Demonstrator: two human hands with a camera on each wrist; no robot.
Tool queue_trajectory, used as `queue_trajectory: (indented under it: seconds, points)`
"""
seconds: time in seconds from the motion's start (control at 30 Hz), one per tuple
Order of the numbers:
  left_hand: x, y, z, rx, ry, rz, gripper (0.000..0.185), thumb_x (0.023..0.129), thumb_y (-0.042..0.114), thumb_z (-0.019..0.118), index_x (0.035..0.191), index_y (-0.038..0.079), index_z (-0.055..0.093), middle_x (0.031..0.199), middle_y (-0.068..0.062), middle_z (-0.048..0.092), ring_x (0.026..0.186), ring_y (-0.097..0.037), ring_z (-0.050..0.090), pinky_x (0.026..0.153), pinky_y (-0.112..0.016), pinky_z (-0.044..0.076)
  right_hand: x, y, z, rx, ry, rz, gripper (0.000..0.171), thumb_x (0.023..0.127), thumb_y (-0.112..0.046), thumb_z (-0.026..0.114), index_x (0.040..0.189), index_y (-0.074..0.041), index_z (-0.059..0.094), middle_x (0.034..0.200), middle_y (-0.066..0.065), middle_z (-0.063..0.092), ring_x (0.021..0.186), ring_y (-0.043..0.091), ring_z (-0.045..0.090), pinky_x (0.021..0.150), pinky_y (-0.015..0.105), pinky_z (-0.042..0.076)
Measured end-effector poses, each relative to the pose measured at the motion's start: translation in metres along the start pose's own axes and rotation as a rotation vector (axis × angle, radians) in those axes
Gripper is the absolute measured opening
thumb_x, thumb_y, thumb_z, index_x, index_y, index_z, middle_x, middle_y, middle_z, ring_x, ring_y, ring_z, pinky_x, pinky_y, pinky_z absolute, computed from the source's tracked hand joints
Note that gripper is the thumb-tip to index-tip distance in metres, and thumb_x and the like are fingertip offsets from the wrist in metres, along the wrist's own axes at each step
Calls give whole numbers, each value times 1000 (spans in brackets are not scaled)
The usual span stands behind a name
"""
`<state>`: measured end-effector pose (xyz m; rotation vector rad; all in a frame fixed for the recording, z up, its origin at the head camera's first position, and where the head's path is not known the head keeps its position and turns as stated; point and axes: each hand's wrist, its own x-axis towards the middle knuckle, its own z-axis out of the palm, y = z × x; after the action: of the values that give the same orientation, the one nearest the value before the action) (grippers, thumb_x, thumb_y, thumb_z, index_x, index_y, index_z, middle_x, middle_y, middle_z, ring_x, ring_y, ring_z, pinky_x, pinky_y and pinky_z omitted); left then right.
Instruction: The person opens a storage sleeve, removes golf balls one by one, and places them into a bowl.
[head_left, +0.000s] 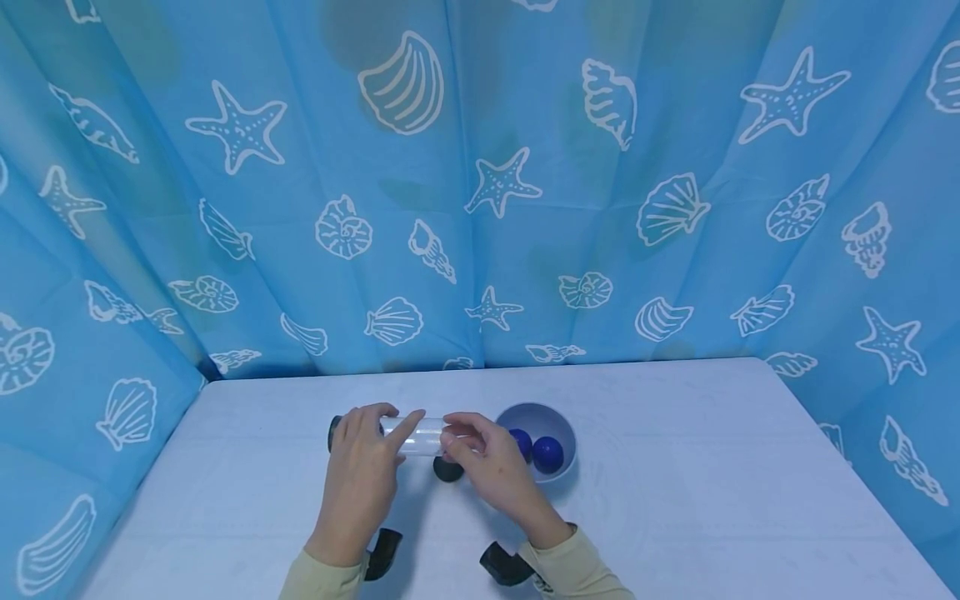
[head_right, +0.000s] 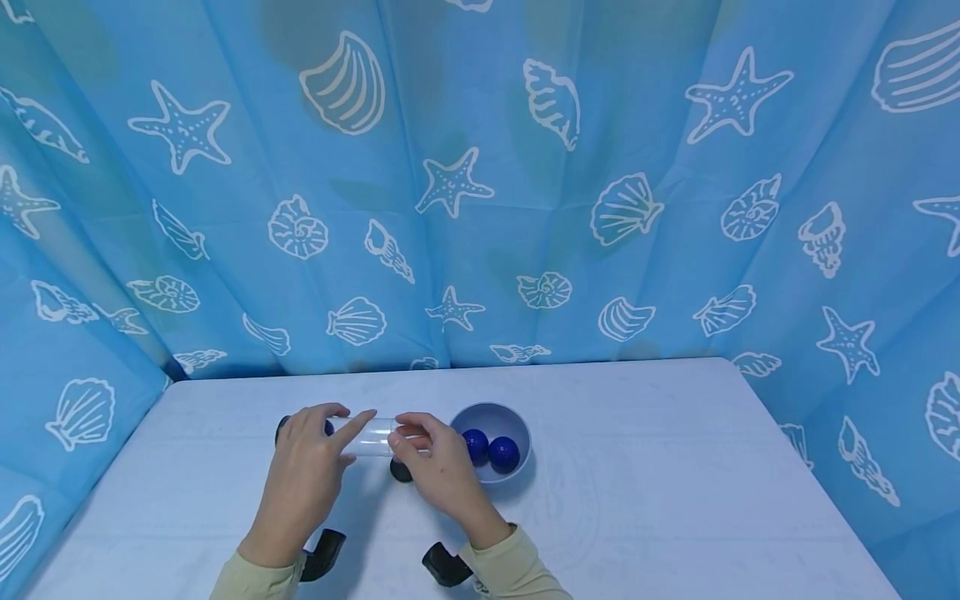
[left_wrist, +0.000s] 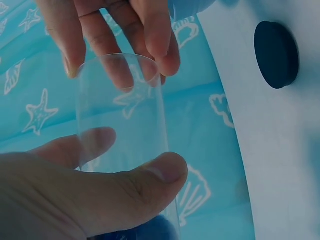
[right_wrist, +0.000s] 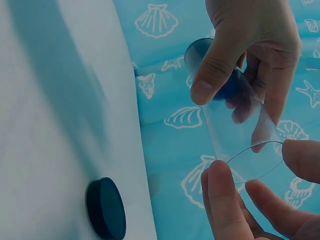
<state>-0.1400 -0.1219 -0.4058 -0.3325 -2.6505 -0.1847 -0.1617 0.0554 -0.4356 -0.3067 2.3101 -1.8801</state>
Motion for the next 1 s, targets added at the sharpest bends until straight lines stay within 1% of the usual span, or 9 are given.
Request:
queue_trajectory:
  seconds: [0.13, 0.3, 0.47, 0.8, 1.0]
  points:
    - [0, 0, -2, 1, 8, 9, 63, 67, -1, 92, 124, 21, 73, 119, -17, 62, 115, -35, 54, 106, -54, 42, 0, -1, 1, 50, -10, 28, 44, 103, -35, 59, 138, -9, 57, 125, 7, 66, 102, 17, 70, 98, 41, 53]
    - [1, 0, -3, 10, 8, 15, 57, 71, 2, 91, 122, 20, 74, 117, -16, 62, 115, -34, 54, 107, -54, 41, 1, -1, 2, 72, -14, 29, 40, 103, -30, 59, 137, -8, 58, 124, 9, 66, 101, 18, 71, 97, 38, 54]
    - [2, 1, -4, 17, -5, 12, 57, 71, 1, 90, 122, 19, 74, 117, -16, 62, 116, -34, 54, 107, -55, 41, 1, -1, 2, 97, -26, 34, 40, 103, -26, 59, 137, -5, 57, 123, 10, 66, 102, 20, 71, 97, 37, 54]
    - [1, -1, -3, 1, 7, 25, 60, 70, 0, 90, 124, 19, 73, 117, -16, 63, 115, -35, 54, 106, -54, 41, 0, -1, 2, 96, -22, 76, 46, 102, -31, 60, 141, -7, 54, 128, 12, 63, 104, 23, 71, 99, 43, 52]
    - [1, 0, -2, -7, 8, 19, 60, 69, 1, 91, 123, 20, 73, 117, -16, 63, 115, -35, 54, 105, -55, 42, 1, -2, 1, 91, -14, 83, 46, 102, -31, 61, 141, -7, 54, 129, 13, 63, 104, 23, 71, 99, 42, 52]
